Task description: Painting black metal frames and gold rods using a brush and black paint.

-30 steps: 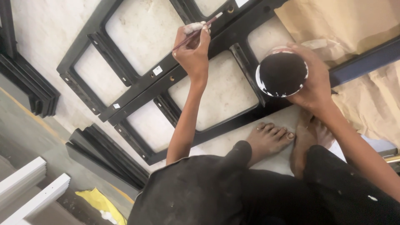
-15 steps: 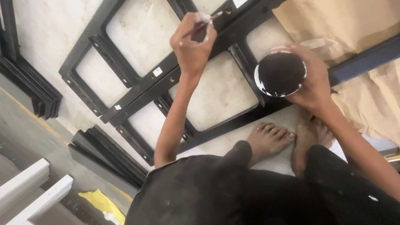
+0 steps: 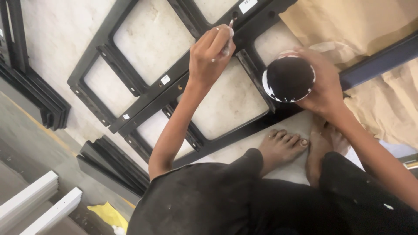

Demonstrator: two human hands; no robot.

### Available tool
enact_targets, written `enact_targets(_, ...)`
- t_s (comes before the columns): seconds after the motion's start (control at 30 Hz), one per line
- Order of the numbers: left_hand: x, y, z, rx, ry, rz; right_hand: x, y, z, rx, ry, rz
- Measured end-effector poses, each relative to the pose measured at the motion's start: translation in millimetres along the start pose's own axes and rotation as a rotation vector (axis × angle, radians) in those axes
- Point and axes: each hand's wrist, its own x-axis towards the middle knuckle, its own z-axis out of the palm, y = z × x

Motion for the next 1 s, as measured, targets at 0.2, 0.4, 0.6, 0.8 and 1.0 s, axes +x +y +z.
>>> enact_targets(0.2,1,2,-7,-0.012,0.03,0.005,-5,4,2,-0.005,0.012,0.012)
enact_targets(0.4,1,2,-5,0.014,0.014,0.005,-3,3,-1,-0.019,-0.008,0.044)
enact_targets(0.6,0,2,0,0.002,0.058,0.0,-4,2,-2,-0.044,-0.008,0.044)
enact_targets(0.8,3,4,-1,0.032,0.027,0.004,-8,6,1,-0.066,-0.007,0.035)
enact_targets(1.0,5,6,-3,-0.004,0.011,-0.03,-6,5,-1,-0.06,-0.012,0.025)
